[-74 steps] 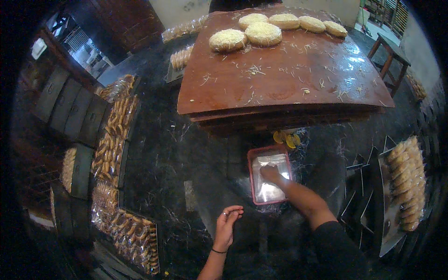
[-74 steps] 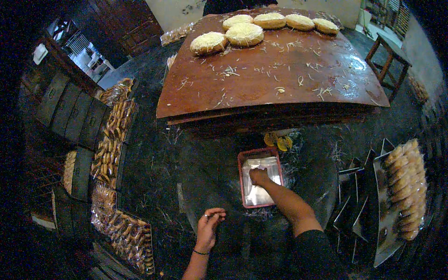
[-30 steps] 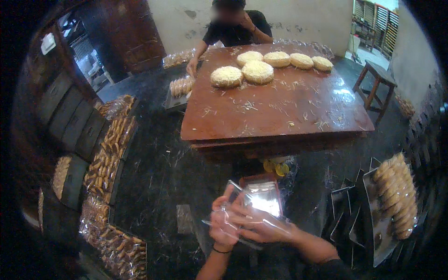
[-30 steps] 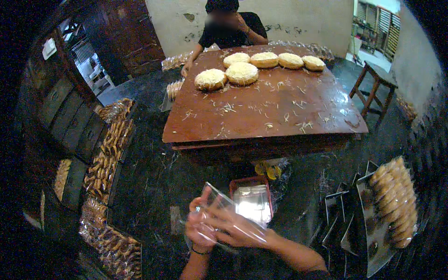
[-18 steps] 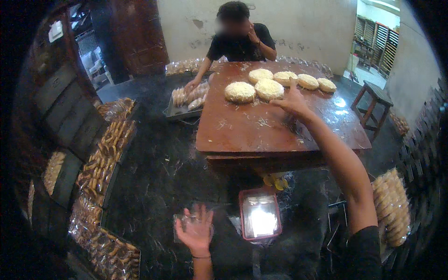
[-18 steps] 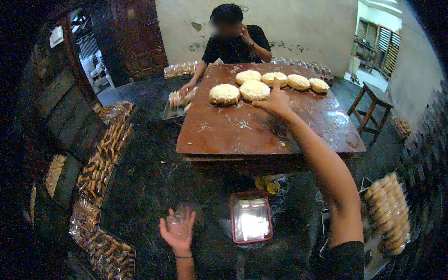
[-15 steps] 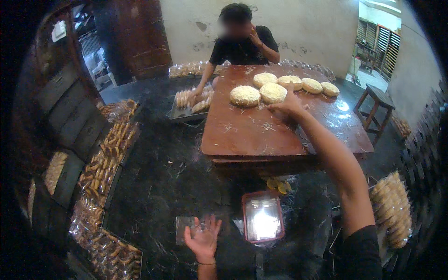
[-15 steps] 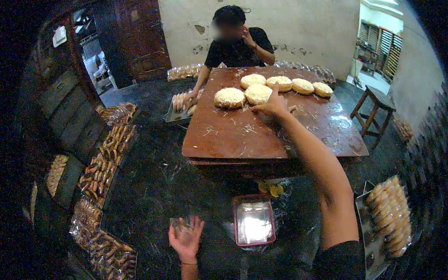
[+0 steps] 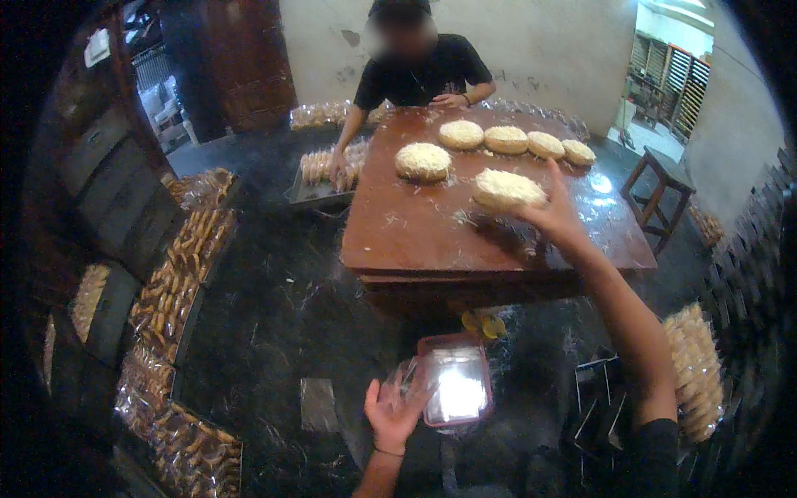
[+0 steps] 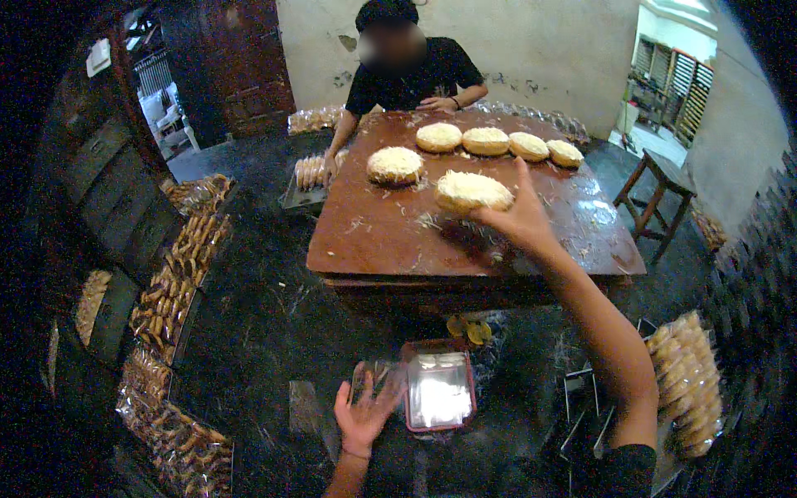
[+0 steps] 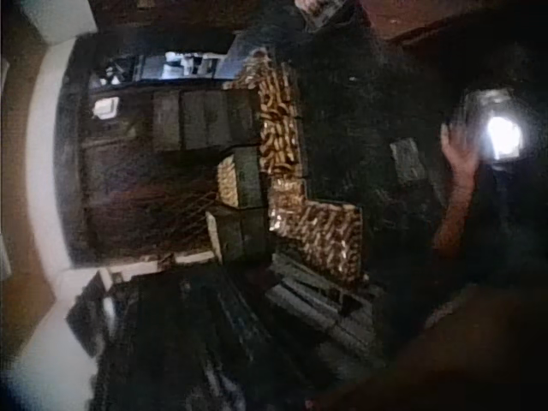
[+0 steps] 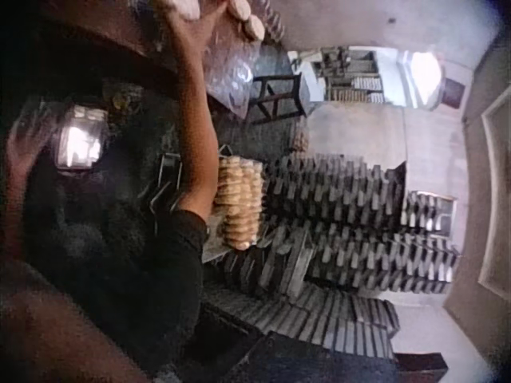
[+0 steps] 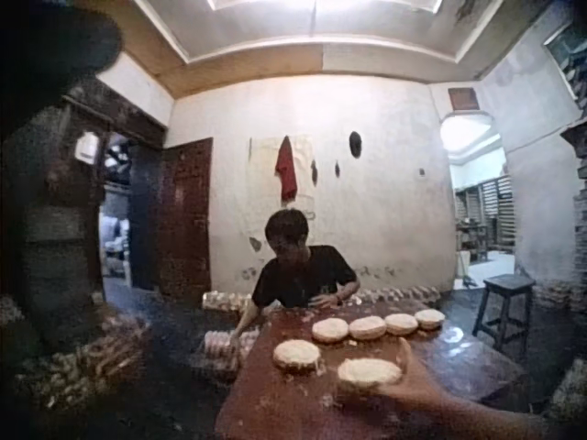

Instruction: The person repeatedly picks up round bread rolls from a wooden table, places them into clear plastic bags, and arranges the packaged rolls on a metal tray. The task is performed by hand in a repetitive assembly-line manner.

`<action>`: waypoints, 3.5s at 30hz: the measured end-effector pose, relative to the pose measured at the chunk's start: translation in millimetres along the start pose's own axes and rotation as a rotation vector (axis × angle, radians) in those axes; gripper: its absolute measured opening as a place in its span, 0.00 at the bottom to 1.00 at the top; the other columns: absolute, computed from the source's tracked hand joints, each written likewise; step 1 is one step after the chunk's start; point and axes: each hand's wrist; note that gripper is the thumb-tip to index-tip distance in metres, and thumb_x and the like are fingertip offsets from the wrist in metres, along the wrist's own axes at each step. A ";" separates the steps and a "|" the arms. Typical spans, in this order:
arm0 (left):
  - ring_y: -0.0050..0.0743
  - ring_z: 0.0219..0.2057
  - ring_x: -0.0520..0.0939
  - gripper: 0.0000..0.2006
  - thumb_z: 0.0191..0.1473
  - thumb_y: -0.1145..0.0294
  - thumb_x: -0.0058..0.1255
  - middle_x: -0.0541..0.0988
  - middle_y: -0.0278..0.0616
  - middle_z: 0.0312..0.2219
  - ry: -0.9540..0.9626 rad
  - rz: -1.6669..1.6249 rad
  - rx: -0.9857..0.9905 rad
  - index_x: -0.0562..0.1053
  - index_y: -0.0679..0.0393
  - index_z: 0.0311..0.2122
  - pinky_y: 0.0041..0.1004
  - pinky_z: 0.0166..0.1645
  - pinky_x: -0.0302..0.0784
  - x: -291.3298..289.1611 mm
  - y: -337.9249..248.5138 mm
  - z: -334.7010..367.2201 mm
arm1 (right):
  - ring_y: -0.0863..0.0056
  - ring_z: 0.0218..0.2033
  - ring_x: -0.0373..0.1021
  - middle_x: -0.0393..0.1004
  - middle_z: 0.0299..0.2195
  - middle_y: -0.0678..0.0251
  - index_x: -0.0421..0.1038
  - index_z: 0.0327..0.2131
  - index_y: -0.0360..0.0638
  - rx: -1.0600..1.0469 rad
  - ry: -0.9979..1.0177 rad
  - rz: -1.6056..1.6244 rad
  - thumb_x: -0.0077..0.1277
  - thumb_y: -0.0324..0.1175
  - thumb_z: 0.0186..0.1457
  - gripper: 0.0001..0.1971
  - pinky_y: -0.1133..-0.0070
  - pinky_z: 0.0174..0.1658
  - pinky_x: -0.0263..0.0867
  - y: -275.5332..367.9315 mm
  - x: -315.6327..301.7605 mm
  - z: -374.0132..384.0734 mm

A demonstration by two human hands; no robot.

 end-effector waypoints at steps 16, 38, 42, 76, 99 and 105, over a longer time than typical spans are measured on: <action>0.62 0.55 0.57 0.24 0.52 0.52 0.41 0.62 0.53 0.52 0.031 0.250 0.143 0.65 0.60 0.47 0.59 0.58 0.47 31.3 64.1 27.7 | 0.69 0.49 0.61 0.64 0.44 0.58 0.32 0.60 0.40 0.387 0.621 0.731 0.65 0.34 0.28 0.59 0.74 0.55 0.50 94.7 -62.2 -182.6; 0.45 0.54 0.63 0.40 0.45 0.38 0.42 0.62 0.47 0.53 -0.075 0.339 0.195 0.59 0.62 0.54 0.44 0.59 0.54 1.5 39.0 23.0 | 0.72 0.31 0.69 0.73 0.31 0.63 0.73 0.35 0.39 0.227 0.164 0.446 0.52 0.29 0.48 0.09 0.79 0.36 0.63 83.4 41.0 -198.8; 0.41 0.51 0.66 0.33 0.48 0.38 0.38 0.68 0.43 0.49 -0.422 0.436 0.165 0.64 0.54 0.51 0.40 0.57 0.57 23.1 63.1 11.7 | 0.64 0.27 0.64 0.67 0.24 0.64 0.72 0.28 0.44 -0.382 0.275 0.033 0.55 0.29 0.38 0.08 0.73 0.30 0.60 106.7 48.3 -183.3; 0.57 0.60 0.47 0.39 0.51 0.41 0.35 0.48 0.53 0.59 0.038 0.444 -0.102 0.49 0.62 0.59 0.64 0.58 0.33 61.8 36.4 -18.1 | 0.54 0.41 0.67 0.72 0.38 0.55 0.71 0.40 0.42 0.135 0.850 0.193 0.54 0.31 0.42 0.17 0.64 0.46 0.61 27.5 49.1 -263.2; 0.29 0.42 0.70 0.06 0.46 0.81 0.52 0.70 0.41 0.37 0.517 1.750 0.559 0.73 0.60 0.31 0.27 0.47 0.65 34.5 111.9 -0.7 | 0.67 0.40 0.67 0.70 0.35 0.59 0.70 0.27 0.40 0.093 -0.165 0.393 0.53 0.25 0.47 0.03 0.73 0.45 0.64 72.2 -65.9 -293.7; 0.22 0.36 0.74 0.04 0.50 0.78 0.49 0.75 0.39 0.34 0.095 1.674 0.090 0.72 0.64 0.32 0.22 0.42 0.69 1.1 131.5 -7.5 | 0.83 0.27 0.66 0.70 0.27 0.68 0.66 0.31 0.40 0.687 -0.196 0.602 0.50 0.25 0.51 0.04 0.86 0.31 0.63 38.1 -76.7 -343.7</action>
Point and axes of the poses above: each hand's wrist, its own z-axis towards the middle knuckle, its own x-axis out of the palm, y = z × x
